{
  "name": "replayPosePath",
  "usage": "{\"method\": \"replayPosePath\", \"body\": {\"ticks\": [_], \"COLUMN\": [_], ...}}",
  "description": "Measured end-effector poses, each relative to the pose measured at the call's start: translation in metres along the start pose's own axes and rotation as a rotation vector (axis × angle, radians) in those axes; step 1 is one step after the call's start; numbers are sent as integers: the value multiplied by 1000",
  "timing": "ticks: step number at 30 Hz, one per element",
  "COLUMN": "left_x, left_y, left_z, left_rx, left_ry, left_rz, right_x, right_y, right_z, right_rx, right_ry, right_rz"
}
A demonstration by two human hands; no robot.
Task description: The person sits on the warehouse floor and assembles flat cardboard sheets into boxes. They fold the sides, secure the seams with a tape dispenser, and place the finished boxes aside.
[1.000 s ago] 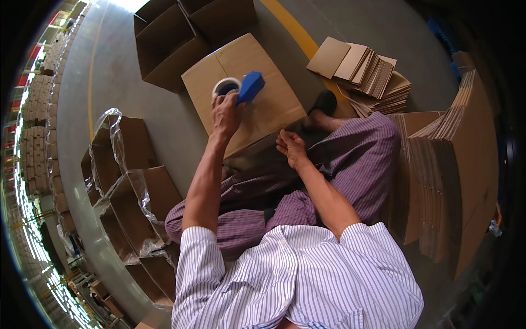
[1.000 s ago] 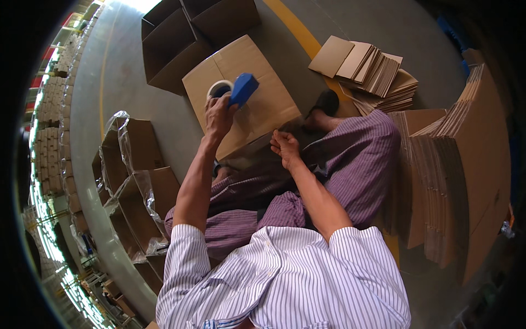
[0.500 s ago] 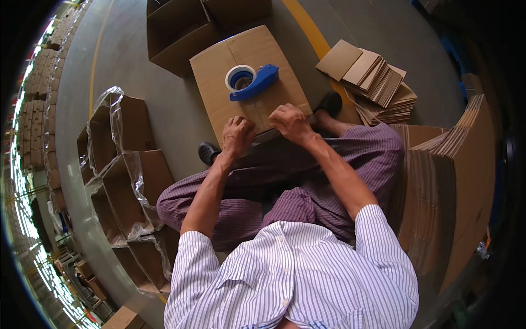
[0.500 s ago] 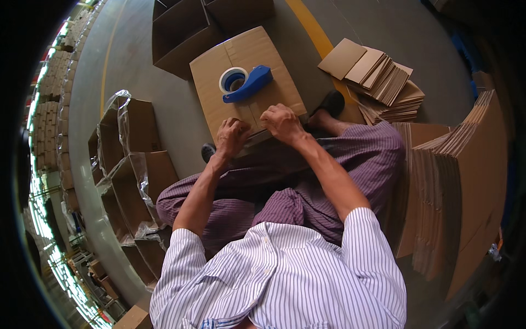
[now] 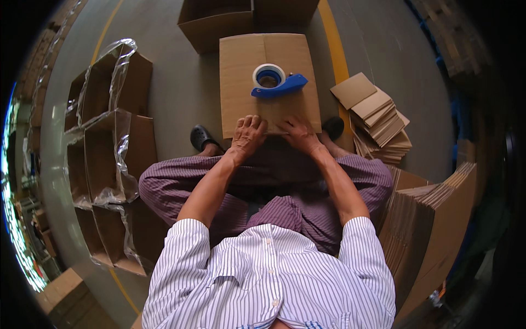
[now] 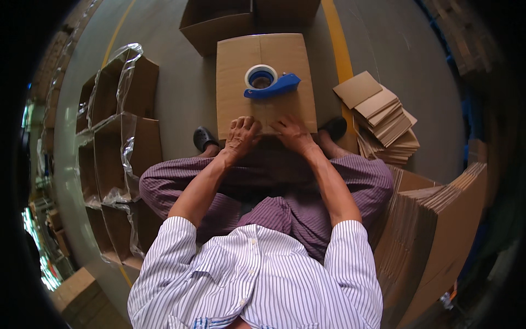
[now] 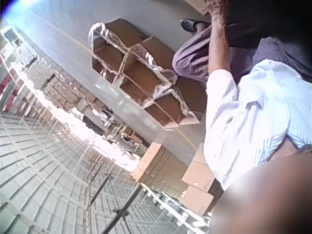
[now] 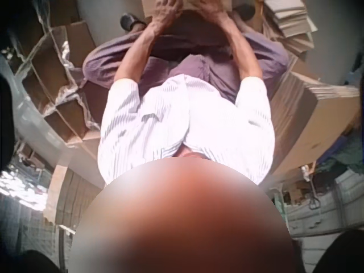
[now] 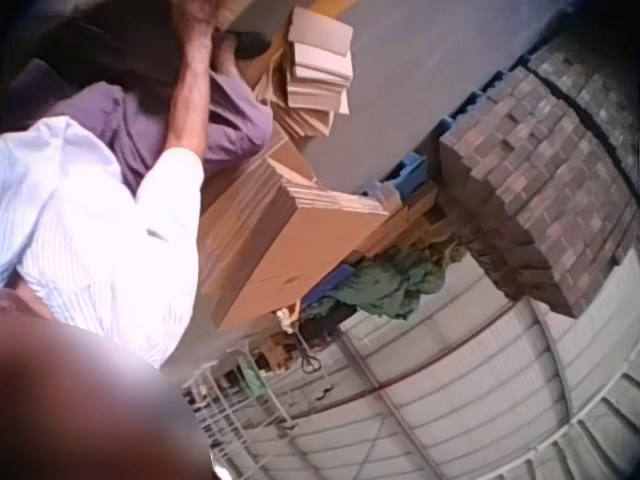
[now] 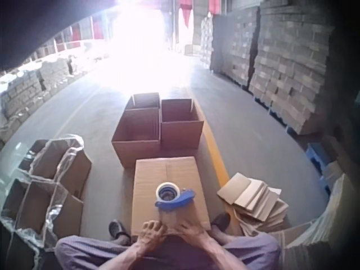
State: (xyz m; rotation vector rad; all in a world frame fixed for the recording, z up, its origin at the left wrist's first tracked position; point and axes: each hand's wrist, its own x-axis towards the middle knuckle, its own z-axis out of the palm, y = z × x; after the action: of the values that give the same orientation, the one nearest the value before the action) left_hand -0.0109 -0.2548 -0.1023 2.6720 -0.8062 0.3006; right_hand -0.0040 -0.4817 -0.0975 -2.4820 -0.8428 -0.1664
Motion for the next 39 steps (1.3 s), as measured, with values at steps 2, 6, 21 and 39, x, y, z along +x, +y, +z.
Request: {"method": "replayPosePath", "body": {"ticks": [2, 6, 21, 39], "left_x": [-3, -20, -90, -38], "left_y": [-4, -20, -73, 39], "left_z": [-3, -10, 16, 62], "left_rx": [-16, -47, -650, -860], "left_ry": [-1, 49, 162, 377], "left_rz": [1, -53, -785, -1427], "right_x": [-6, -31, -88, -69], "right_y": [2, 15, 56, 23], "right_z": [-5, -20, -9, 106], "right_rx": [-36, -111, 331, 381], "right_ry": [19, 108, 297, 479], "right_rz": [28, 187, 702, 1142]}}
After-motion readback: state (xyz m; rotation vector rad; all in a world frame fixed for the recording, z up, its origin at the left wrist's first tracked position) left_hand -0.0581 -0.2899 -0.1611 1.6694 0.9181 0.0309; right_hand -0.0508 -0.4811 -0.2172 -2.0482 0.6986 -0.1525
